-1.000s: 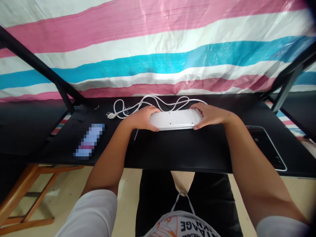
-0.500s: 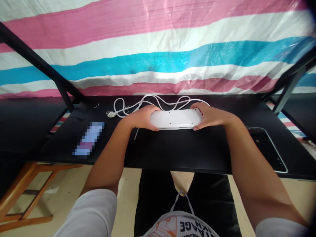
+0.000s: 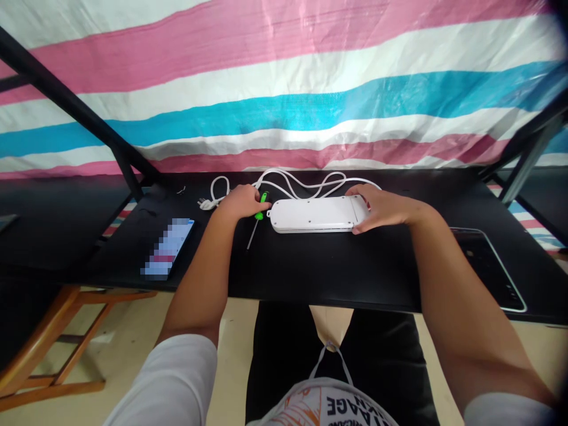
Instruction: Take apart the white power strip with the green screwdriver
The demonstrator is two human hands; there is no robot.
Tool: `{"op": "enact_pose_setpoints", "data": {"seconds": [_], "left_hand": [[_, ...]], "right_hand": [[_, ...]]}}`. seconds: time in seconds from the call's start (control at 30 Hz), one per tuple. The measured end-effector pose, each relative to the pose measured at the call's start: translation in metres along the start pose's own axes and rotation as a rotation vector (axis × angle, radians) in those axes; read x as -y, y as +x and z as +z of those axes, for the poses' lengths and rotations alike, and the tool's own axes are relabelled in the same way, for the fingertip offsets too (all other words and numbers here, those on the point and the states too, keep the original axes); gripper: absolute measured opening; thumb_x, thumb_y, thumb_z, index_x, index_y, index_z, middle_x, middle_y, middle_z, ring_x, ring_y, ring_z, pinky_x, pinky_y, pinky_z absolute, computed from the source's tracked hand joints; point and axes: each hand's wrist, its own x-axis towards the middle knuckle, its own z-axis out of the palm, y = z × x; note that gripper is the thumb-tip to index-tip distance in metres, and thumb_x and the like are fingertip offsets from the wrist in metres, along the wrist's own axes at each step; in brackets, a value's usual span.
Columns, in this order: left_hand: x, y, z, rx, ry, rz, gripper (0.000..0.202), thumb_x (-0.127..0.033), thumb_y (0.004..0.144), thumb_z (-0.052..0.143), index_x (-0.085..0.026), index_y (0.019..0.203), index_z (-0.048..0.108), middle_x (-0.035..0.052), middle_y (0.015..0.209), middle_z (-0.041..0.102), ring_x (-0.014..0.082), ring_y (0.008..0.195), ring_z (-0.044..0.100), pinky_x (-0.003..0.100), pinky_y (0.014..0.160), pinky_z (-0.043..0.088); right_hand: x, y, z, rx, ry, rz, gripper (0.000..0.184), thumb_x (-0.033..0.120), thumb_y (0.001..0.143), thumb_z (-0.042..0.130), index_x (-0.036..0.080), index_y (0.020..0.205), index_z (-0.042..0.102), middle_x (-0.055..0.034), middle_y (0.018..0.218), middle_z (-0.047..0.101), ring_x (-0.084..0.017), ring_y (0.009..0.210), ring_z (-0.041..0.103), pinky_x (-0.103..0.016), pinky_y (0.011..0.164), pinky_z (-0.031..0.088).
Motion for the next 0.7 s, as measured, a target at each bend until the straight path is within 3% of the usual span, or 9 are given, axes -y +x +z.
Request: {"op": "enact_pose_setpoints", "data": {"seconds": [0.1,0.2,0.3,0.4,0.47,0.57,0.7], "left_hand": [[-0.002,-0.006,-0.004,-0.052,-0.046,0.045,0.028,-0.047,0.076,0.076,-0.022,0.066,0.068,0.0075,0.073,0.075,0.0281,0.075,0.071,0.036,0.066,0.046],[0.002,-0.013,-0.013,-0.244,-0.319,0.013,0.024,-0.044,0.078,0.075,-0.022,0.068,0.07,0.003,0.062,0.069,0.0221,0.061,0.067,0.032,0.059,0.046],[0.001,-0.011,-0.02,-0.496,-0.805,0.028,0.021,-0.041,0.078,0.073,-0.021,0.074,0.069,-0.0017,0.056,0.059,0.0155,0.048,0.057,0.027,0.048,0.045],[-0.018,-0.006,-0.013,-0.606,-1.235,0.127,0.028,-0.047,0.075,0.076,-0.021,0.079,0.064,-0.0035,0.059,0.058,0.0124,0.046,0.056,0.023,0.042,0.047],[-0.04,-0.005,-0.002,-0.576,-1.376,0.204,0.039,-0.053,0.073,0.081,-0.021,0.083,0.062,-0.0032,0.063,0.061,0.012,0.048,0.061,0.022,0.043,0.05],[-0.072,-0.011,0.018,-0.463,-1.429,0.296,0.052,-0.061,0.072,0.088,-0.022,0.095,0.064,-0.0015,0.076,0.068,0.0143,0.062,0.072,0.023,0.056,0.061],[-0.094,-0.022,0.037,-0.408,-1.409,0.409,0.057,-0.069,0.079,0.085,-0.024,0.107,0.064,0.0029,0.101,0.075,0.0206,0.091,0.08,0.03,0.075,0.068]], "right_hand": [[-0.004,0.001,-0.001,0.01,0.033,-0.005,0.1,0.053,0.058,0.095,0.027,0.147,0.058,-0.0117,0.15,0.06,-0.04,0.127,0.065,-0.051,0.109,0.055],[-0.008,0.0,-0.004,-0.01,0.104,-0.005,0.099,0.054,0.057,0.096,0.029,0.146,0.061,-0.0113,0.144,0.065,-0.039,0.122,0.068,-0.052,0.104,0.058],[-0.005,-0.001,-0.008,-0.232,0.233,-0.025,0.081,0.063,0.066,0.093,0.028,0.135,0.07,-0.0115,0.137,0.07,-0.036,0.117,0.069,-0.053,0.103,0.058],[0.014,-0.002,-0.004,-0.465,0.472,-0.112,0.058,0.074,0.084,0.076,0.024,0.114,0.076,-0.0115,0.119,0.077,-0.029,0.105,0.07,-0.046,0.093,0.059],[0.035,-0.003,0.004,-0.382,0.694,-0.236,0.057,0.076,0.091,0.068,0.022,0.107,0.078,-0.011,0.108,0.08,-0.024,0.093,0.072,-0.039,0.08,0.06],[0.065,-0.003,0.019,-0.164,0.888,-0.372,0.052,0.069,0.088,0.078,0.021,0.108,0.079,-0.0098,0.104,0.082,-0.022,0.093,0.077,-0.035,0.081,0.062],[0.081,-0.005,0.027,0.017,0.927,-0.376,0.044,0.054,0.081,0.092,0.019,0.105,0.079,-0.0049,0.088,0.082,-0.017,0.075,0.077,-0.032,0.073,0.064]]}}
